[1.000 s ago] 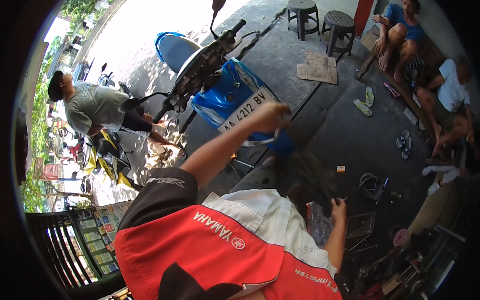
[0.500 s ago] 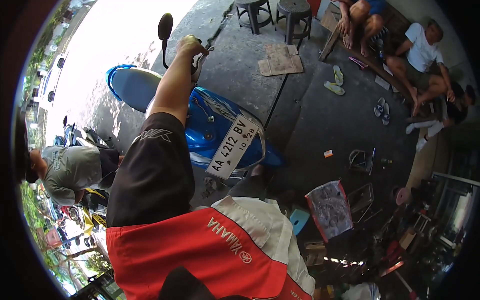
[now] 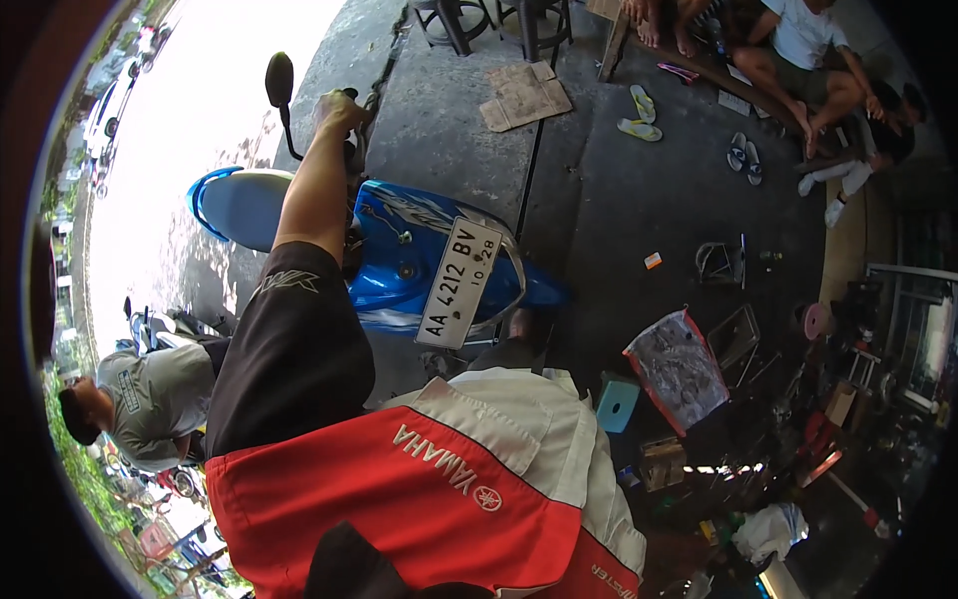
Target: Removing motorcycle fairing components to access and check the battery and wiring.
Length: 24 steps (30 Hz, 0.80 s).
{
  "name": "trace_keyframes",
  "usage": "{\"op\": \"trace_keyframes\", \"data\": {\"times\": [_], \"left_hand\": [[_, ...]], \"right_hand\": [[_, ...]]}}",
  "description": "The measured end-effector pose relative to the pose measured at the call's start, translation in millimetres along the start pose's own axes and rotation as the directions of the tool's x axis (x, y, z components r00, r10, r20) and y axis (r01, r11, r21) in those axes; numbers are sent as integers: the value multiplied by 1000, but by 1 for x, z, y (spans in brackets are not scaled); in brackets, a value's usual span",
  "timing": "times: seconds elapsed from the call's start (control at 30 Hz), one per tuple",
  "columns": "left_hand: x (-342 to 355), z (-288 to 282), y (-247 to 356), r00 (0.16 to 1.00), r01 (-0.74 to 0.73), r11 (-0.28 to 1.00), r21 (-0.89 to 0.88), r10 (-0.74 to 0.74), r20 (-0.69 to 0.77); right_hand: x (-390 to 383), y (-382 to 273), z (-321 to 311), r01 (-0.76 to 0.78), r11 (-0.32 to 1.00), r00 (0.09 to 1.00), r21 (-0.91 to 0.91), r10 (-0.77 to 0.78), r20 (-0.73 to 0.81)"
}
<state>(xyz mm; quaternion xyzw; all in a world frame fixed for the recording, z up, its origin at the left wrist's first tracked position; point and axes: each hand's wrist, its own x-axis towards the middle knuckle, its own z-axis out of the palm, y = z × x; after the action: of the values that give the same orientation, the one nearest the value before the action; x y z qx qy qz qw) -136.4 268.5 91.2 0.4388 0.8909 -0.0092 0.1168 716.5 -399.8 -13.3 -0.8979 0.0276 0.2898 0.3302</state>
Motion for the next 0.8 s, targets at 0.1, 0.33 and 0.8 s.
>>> {"op": "trace_keyframes", "data": {"times": [0.1, 0.33, 0.8], "left_hand": [[25, 23, -11, 991, -117, 985, 126, 125, -51], [48, 36, -12, 979, -119, 991, -56, 127, 161], [-209, 193, 134, 509, -749, 587, 308, 807, -299]], "right_hand": [[-7, 26, -31, 2, 996, 998, 90, 3, -55], [-45, 114, -27, 188, 973, 910, 136, -121, -396], [-49, 115, -42, 31, 545, 933, 838, 285, -220]]}}
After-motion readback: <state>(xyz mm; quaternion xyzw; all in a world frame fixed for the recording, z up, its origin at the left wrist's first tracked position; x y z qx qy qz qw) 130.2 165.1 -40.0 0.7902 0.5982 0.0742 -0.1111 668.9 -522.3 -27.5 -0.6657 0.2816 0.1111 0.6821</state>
